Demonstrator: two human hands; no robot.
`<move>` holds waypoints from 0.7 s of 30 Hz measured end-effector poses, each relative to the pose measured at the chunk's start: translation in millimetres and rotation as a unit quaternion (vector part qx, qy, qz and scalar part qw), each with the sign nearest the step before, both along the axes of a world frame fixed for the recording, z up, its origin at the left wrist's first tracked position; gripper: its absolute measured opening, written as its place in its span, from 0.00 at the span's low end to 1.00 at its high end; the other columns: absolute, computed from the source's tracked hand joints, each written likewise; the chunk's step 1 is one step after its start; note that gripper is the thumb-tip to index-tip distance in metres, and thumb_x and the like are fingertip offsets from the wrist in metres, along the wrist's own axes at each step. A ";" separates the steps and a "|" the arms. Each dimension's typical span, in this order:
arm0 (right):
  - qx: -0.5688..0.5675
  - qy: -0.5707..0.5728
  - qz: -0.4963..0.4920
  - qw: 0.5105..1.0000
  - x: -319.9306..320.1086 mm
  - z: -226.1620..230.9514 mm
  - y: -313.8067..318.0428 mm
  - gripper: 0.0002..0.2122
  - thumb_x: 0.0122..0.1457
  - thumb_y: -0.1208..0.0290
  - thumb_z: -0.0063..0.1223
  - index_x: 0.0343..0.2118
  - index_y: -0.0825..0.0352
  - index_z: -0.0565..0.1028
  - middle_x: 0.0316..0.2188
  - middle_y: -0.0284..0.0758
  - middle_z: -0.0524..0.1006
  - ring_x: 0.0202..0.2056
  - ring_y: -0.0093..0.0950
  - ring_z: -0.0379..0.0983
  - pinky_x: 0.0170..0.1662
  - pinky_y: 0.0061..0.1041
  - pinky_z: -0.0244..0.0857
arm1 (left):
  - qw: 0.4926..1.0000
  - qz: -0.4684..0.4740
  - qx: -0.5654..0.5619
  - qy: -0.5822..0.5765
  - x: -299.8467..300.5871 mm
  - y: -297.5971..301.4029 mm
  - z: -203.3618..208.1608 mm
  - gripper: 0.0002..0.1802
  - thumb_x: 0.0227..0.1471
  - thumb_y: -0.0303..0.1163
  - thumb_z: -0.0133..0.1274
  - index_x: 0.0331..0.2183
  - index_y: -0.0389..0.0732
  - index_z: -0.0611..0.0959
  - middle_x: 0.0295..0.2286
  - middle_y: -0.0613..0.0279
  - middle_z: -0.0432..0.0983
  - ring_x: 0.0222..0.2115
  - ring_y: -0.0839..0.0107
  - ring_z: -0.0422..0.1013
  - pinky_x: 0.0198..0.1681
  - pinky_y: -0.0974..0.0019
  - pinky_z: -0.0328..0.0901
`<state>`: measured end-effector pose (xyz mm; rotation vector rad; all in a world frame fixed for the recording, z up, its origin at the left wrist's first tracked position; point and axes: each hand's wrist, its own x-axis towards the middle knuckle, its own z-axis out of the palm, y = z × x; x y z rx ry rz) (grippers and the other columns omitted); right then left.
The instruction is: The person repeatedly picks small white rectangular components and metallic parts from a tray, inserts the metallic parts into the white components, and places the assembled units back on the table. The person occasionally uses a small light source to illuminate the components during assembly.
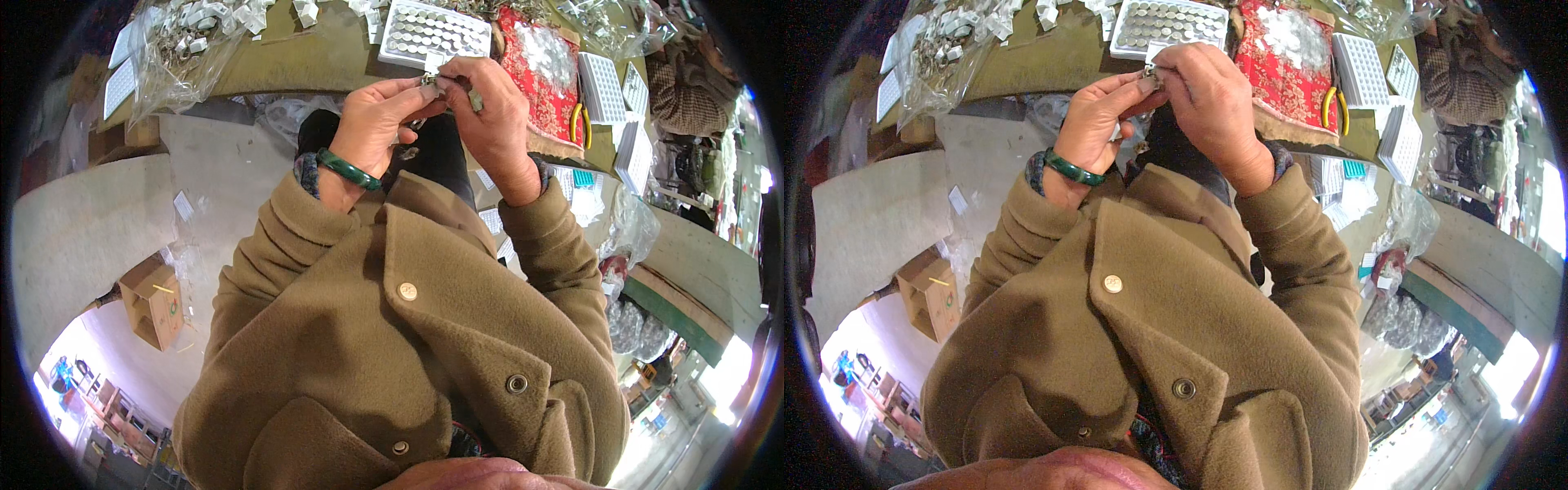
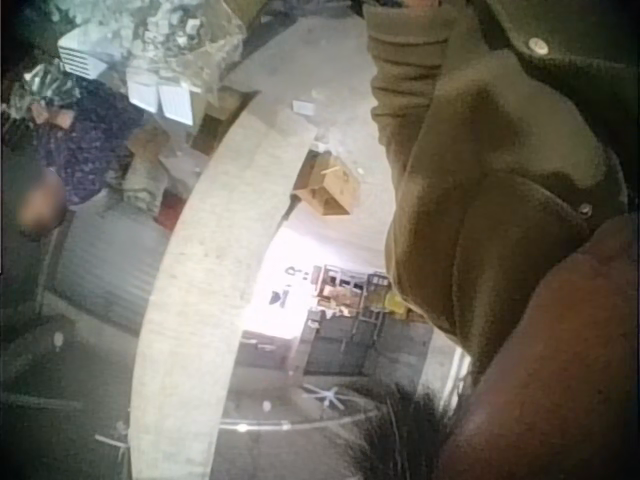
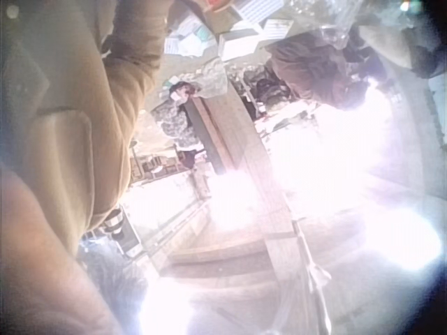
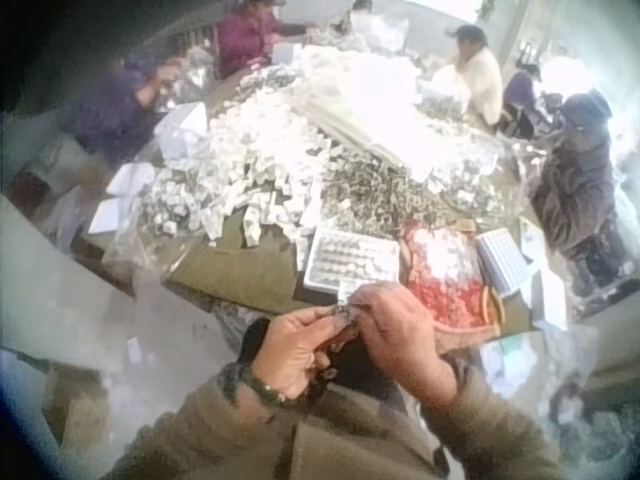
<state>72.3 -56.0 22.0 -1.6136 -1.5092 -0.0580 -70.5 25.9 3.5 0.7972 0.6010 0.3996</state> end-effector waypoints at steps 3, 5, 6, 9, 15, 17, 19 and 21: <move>0.020 -0.065 0.023 0.997 -0.8 -1.7 -0.6 0.06 0.49 0.81 0.53 0.31 0.66 0.74 0.28 0.36 0.76 0.31 0.38 0.73 0.35 0.32 0.68 | 1.000 0.001 0.015 0.007 -1.1 -1.3 -0.8 0.12 0.52 0.35 0.58 0.38 0.39 0.83 0.32 0.65 0.81 0.34 0.80 0.77 0.20 0.84 0.58; 0.010 -0.081 0.033 0.996 -1.1 -2.1 -0.6 0.06 0.49 0.82 0.52 0.31 0.66 0.74 0.28 0.36 0.76 0.31 0.37 0.73 0.35 0.32 0.68 | 0.999 0.010 0.020 0.023 -1.6 -2.7 -2.1 0.14 0.52 0.35 0.58 0.39 0.39 0.83 0.31 0.65 0.81 0.33 0.80 0.77 0.20 0.84 0.58; 0.009 -0.085 0.039 0.996 -1.2 -2.0 -0.5 0.06 0.49 0.82 0.52 0.31 0.66 0.74 0.28 0.36 0.76 0.31 0.37 0.73 0.35 0.32 0.68 | 0.999 0.019 0.033 0.023 -2.0 -3.8 -2.6 0.14 0.52 0.35 0.59 0.40 0.38 0.82 0.31 0.64 0.81 0.33 0.80 0.77 0.20 0.84 0.59; -0.003 -0.088 0.049 0.995 -1.1 -0.7 -0.8 0.06 0.49 0.83 0.52 0.31 0.66 0.74 0.28 0.36 0.75 0.31 0.37 0.73 0.35 0.31 0.68 | 0.995 0.053 0.074 0.033 -1.7 -8.9 -4.2 0.16 0.52 0.34 0.59 0.42 0.37 0.82 0.31 0.63 0.81 0.32 0.80 0.77 0.20 0.83 0.62; -0.126 0.172 0.049 0.976 2.7 5.7 -3.3 0.08 0.55 0.81 0.55 0.37 0.68 0.71 0.31 0.31 0.74 0.34 0.21 0.73 0.39 0.22 0.68 | 0.987 0.062 0.150 -0.003 -3.4 -9.5 -5.8 0.17 0.53 0.31 0.58 0.44 0.33 0.80 0.32 0.60 0.81 0.31 0.78 0.77 0.18 0.81 0.64; -0.144 0.348 0.056 0.925 3.7 7.8 -1.9 0.09 0.56 0.80 0.56 0.39 0.67 0.70 0.32 0.28 0.73 0.36 0.18 0.71 0.40 0.20 0.67 | 0.985 0.058 0.158 -0.040 -5.2 -7.0 -5.3 0.18 0.54 0.31 0.57 0.45 0.33 0.79 0.33 0.60 0.80 0.31 0.78 0.77 0.17 0.81 0.63; -0.142 0.403 0.051 0.903 0.8 8.0 0.0 0.11 0.56 0.77 0.58 0.41 0.67 0.70 0.31 0.29 0.74 0.33 0.17 0.70 0.38 0.19 0.67 | 0.993 0.035 0.110 -0.027 -7.3 -4.5 -3.9 0.16 0.55 0.31 0.55 0.45 0.34 0.79 0.33 0.63 0.79 0.28 0.81 0.75 0.17 0.83 0.60; -0.137 0.457 0.040 0.878 -3.8 6.9 2.6 0.14 0.55 0.73 0.60 0.43 0.67 0.70 0.30 0.30 0.75 0.30 0.16 0.70 0.35 0.17 0.66 | 0.998 0.020 0.060 -0.029 -7.5 -1.9 -1.9 0.15 0.57 0.32 0.54 0.45 0.36 0.79 0.33 0.64 0.79 0.26 0.83 0.73 0.17 0.84 0.58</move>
